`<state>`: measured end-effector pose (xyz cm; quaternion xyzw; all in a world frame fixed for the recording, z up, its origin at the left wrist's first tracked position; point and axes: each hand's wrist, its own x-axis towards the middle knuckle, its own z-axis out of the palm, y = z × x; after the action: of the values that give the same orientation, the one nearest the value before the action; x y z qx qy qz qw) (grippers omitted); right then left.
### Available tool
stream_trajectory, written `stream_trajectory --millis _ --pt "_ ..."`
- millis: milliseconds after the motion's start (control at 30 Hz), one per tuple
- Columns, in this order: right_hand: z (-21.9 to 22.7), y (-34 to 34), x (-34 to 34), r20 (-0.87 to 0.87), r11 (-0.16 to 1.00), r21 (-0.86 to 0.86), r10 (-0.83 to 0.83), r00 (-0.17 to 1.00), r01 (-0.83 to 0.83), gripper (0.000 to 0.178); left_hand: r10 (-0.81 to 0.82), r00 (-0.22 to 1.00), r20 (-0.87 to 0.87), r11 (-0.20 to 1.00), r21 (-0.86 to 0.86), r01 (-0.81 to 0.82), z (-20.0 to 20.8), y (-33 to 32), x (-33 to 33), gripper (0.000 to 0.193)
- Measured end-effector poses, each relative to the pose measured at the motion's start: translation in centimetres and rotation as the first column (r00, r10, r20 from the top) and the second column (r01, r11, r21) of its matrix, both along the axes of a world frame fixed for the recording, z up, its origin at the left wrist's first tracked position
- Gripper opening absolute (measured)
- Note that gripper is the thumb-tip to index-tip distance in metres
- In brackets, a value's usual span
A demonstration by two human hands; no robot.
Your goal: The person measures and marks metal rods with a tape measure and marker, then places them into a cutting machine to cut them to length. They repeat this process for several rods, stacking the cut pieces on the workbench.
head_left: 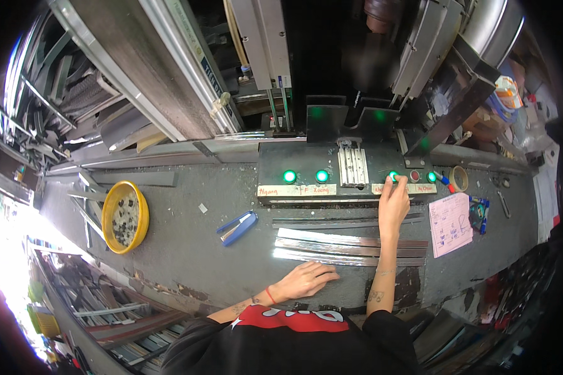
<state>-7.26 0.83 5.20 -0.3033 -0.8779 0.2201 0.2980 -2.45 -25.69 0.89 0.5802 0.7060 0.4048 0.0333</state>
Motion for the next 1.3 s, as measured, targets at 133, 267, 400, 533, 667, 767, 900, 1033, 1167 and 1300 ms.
stream_trajectory --millis 133,267,400,533,667,767,900,1033,1167,1300 --pt "-0.3 0.1 0.1 -0.021 1.0 0.001 0.004 1.0 -0.004 0.02 0.032 0.999 0.031 0.999 -0.004 -0.032 -1.6 0.1 0.3 0.034" --pt "-0.9 0.2 0.0 -0.043 1.0 -0.005 -0.014 0.999 0.014 0.02 0.006 0.999 0.052 0.996 -0.087 -0.002 -2.4 0.3 0.2 0.028" --pt "-1.3 0.4 0.0 -0.063 0.999 -0.038 -0.008 0.998 0.006 0.019 0.048 0.996 0.071 0.995 -0.092 -0.041 -2.5 0.6 0.2 0.026" --pt "-1.4 0.6 0.2 -0.094 0.997 -0.074 0.008 0.996 -0.015 0.021 0.064 0.994 0.084 0.992 -0.112 -0.054 -2.5 0.7 0.2 0.026" --pt "-1.3 0.7 0.7 -0.129 0.995 -0.084 0.037 0.991 -0.048 0.022 0.067 0.992 0.111 0.994 -0.088 -0.058 -2.4 0.7 0.1 0.025" --pt "-1.2 0.7 0.9 -0.107 0.988 -0.14 0.05 0.993 -0.065 0.024 0.078 0.991 0.112 0.994 -0.08 -0.069 -2.4 0.8 0.1 0.024" --pt "-1.5 0.6 0.9 -0.12 0.992 -0.113 0.049 0.992 -0.063 0.023 0.08 0.992 0.097 0.993 -0.09 -0.071 -2.6 0.8 0.2 0.022" --pt "-1.8 0.7 0.8 -0.142 0.994 -0.091 0.049 0.989 -0.062 0.023 0.069 0.993 0.096 0.993 -0.102 -0.059 -2.6 0.8 0.1 0.021" --pt "-1.9 0.6 0.7 -0.189 0.992 -0.095 0.06 0.98 -0.079 0.023 0.079 0.993 0.089 0.995 -0.061 -0.074 -2.4 0.9 0.2 0.016" --pt "-1.8 0.7 0.7 -0.147 0.993 -0.1 0.044 0.988 -0.059 0.022 0.081 0.992 0.092 0.994 -0.078 -0.074 -2.2 0.8 0.2 0.016"
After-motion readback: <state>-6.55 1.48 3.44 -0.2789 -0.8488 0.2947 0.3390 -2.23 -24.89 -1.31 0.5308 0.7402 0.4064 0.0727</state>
